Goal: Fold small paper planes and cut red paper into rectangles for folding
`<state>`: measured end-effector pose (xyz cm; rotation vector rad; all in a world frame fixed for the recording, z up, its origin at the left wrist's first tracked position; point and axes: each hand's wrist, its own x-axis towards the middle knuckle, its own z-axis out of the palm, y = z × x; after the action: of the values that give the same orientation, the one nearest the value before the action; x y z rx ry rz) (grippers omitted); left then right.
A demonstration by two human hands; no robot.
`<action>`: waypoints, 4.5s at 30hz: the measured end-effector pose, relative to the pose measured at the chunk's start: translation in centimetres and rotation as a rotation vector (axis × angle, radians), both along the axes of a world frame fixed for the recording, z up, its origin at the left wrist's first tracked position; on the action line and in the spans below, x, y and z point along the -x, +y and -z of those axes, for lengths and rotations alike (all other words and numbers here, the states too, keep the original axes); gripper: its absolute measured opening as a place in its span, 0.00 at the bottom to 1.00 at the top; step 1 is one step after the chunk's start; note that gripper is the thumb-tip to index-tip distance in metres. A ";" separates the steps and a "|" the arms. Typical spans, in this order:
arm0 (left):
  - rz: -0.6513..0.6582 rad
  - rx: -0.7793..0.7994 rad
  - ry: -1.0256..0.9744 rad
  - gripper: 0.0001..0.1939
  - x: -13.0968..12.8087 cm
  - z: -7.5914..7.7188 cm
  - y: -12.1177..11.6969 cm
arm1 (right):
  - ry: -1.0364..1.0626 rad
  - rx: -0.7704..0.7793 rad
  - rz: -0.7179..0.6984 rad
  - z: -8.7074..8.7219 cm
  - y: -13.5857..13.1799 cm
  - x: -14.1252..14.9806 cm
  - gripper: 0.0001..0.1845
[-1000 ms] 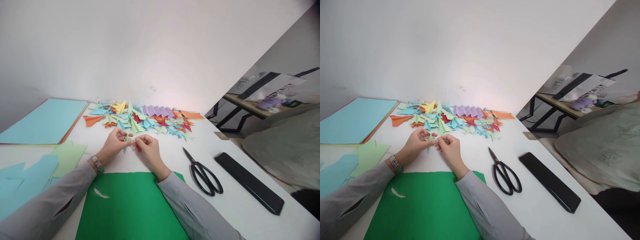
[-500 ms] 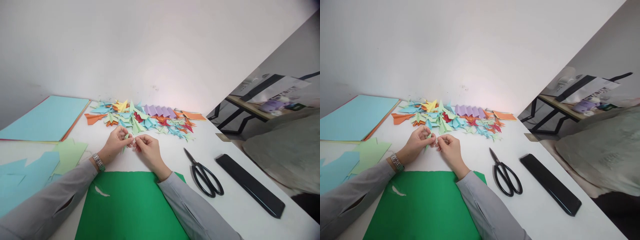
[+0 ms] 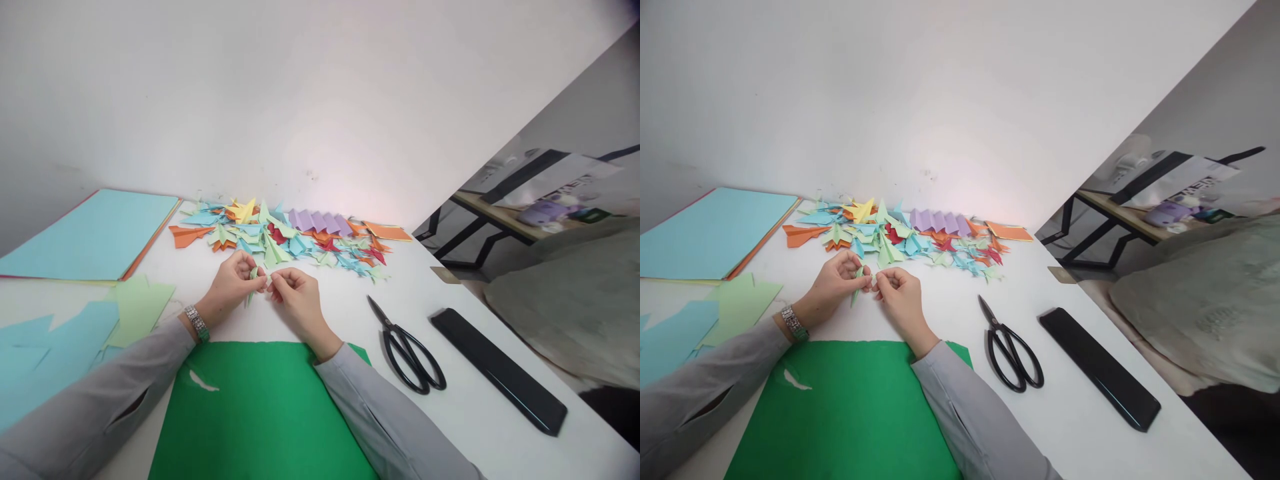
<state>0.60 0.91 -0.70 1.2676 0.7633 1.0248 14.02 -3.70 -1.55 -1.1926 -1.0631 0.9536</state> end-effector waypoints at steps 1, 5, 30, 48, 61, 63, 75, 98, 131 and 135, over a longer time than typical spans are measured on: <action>0.001 -0.002 0.003 0.21 0.0 0.0 0.0 | 0.001 0.004 0.003 0.0 0.0 0.0 0.08; -0.004 -0.013 0.031 0.18 0.0 -0.2 -0.1 | 0.007 0.022 0.001 0.1 0.0 -0.1 0.08; -0.004 -0.061 0.133 0.20 0.1 -0.3 -0.2 | -0.051 0.020 -0.074 0.4 0.1 -0.4 0.06; 0.010 -0.069 0.081 0.19 0.0 -0.2 -0.3 | -0.030 0.022 -0.108 0.1 0.0 -0.4 0.06; 0.019 -0.048 0.046 0.16 0.1 -0.3 -0.3 | -0.050 0.017 -0.095 0.2 -0.1 -0.3 0.06; 0.020 -0.037 0.053 0.16 0.1 -0.4 -0.4 | -0.055 0.010 -0.091 0.2 -0.1 -0.3 0.06; 0.008 -0.037 0.074 0.16 0.0 -0.4 -0.4 | -0.225 -0.047 -0.040 0.4 -0.3 -0.5 0.08; 0.024 -0.054 0.133 0.14 0.0 -0.3 -0.3 | -0.760 -0.197 0.006 0.9 -0.6 -0.8 0.11; 0.015 -0.084 0.151 0.12 0.0 -0.4 -0.4 | -0.836 -0.377 0.050 1.3 -0.5 -0.9 0.10; 0.011 -0.093 0.142 0.12 0.0 -0.1 -0.2 | -0.904 -0.483 0.078 1.5 -0.5 -1.1 0.10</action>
<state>0.55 0.73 -0.58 1.4348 0.8243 0.9785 15.10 -4.15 -3.05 -1.2429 -1.8072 0.0183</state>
